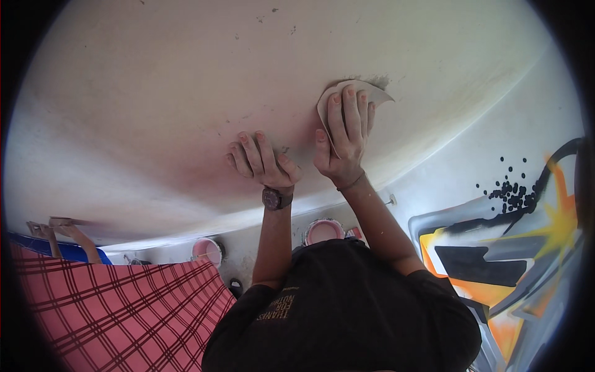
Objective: Sanding a patched area on a wall with sandpaper.
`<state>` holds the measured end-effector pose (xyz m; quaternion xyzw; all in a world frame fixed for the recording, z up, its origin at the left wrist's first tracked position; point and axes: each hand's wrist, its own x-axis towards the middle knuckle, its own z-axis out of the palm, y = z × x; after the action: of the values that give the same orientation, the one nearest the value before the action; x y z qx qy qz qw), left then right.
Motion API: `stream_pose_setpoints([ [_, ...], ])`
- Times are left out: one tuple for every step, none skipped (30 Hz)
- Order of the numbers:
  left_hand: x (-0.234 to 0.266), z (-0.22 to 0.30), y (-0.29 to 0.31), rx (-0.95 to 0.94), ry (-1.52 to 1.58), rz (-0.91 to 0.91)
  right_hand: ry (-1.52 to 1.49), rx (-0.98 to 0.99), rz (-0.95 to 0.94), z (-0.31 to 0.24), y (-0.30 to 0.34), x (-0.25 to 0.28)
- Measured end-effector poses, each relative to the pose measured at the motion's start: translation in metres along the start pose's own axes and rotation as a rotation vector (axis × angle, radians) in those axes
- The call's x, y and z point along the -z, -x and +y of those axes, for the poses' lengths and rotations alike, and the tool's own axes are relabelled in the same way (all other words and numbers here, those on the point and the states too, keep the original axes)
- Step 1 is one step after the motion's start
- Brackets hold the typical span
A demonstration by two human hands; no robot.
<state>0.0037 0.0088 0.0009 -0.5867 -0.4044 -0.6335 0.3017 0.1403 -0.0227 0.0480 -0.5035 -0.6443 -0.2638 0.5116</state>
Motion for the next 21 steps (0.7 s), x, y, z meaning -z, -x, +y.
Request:
stream_pose_setpoints([
  [0.000, 0.001, 0.001, 0.003, -0.007, -0.008, 0.002, 0.007, 0.002, -0.001, -0.004, 0.002],
  [-0.002, 0.002, 0.001, 0.006, -0.013, -0.016, -0.010, 0.000, 0.018, -0.005, -0.010, 0.002],
  [-0.003, 0.001, 0.001, 0.010, -0.010, -0.009, -0.022, -0.006, 0.035, -0.007, -0.015, 0.001],
  [-0.002, -0.001, 0.001, 0.006, -0.007, -0.009, -0.018, -0.004, 0.033, -0.008, -0.016, 0.000],
  [-0.001, -0.001, 0.001, 0.002, -0.004, -0.009, -0.033, -0.039, 0.065, -0.009, -0.018, -0.001],
  [-0.002, 0.001, 0.002, 0.005, -0.002, -0.009, -0.049, -0.075, 0.097, -0.009, -0.018, -0.001],
  [-0.002, 0.000, 0.000, -0.013, -0.019, -0.015, -0.049, -0.076, 0.097, -0.008, -0.014, -0.001],
  [-0.002, -0.001, -0.001, -0.032, -0.036, -0.022, -0.036, -0.044, 0.048, -0.005, -0.007, -0.001],
  [-0.002, -0.004, -0.002, -0.034, -0.037, -0.024, -0.023, -0.013, -0.001, -0.004, -0.002, -0.002],
  [-0.002, -0.004, -0.002, -0.012, -0.018, -0.022, -0.023, -0.014, -0.002, -0.005, -0.008, 0.000],
  [-0.003, -0.005, -0.002, 0.010, 0.002, -0.020, -0.018, -0.010, -0.008, -0.007, -0.016, 0.003],
  [-0.004, -0.005, -0.002, 0.009, 0.002, -0.022, -0.015, -0.006, -0.013, -0.008, -0.021, 0.003],
  [-0.006, -0.005, -0.004, 0.009, 0.007, -0.013, -0.012, -0.011, -0.013, -0.009, -0.022, 0.002],
  [-0.006, -0.005, -0.005, 0.009, 0.013, -0.004, -0.020, -0.014, 0.007, -0.009, -0.024, 0.000],
  [-0.005, -0.004, -0.005, 0.006, 0.017, -0.007, -0.028, -0.017, 0.028, -0.011, -0.024, 0.000],
  [-0.005, -0.005, -0.005, 0.011, 0.017, -0.006, -0.027, -0.018, 0.033, -0.011, -0.017, -0.002],
  [-0.005, -0.006, -0.004, 0.016, 0.017, -0.007, -0.052, -0.021, 0.007, -0.010, -0.005, -0.003],
  [-0.003, -0.007, -0.003, 0.012, 0.018, -0.005, -0.077, -0.023, -0.019, -0.009, 0.006, -0.005],
  [-0.001, -0.006, -0.002, 0.013, 0.021, -0.012, -0.077, -0.024, -0.014, -0.008, 0.008, -0.004],
  [-0.001, -0.006, -0.002, 0.015, 0.023, -0.019, -0.072, -0.022, -0.019, -0.008, 0.009, -0.004],
  [-0.003, -0.007, -0.002, 0.012, 0.024, -0.018, -0.068, -0.021, -0.025, -0.007, 0.009, -0.004],
])
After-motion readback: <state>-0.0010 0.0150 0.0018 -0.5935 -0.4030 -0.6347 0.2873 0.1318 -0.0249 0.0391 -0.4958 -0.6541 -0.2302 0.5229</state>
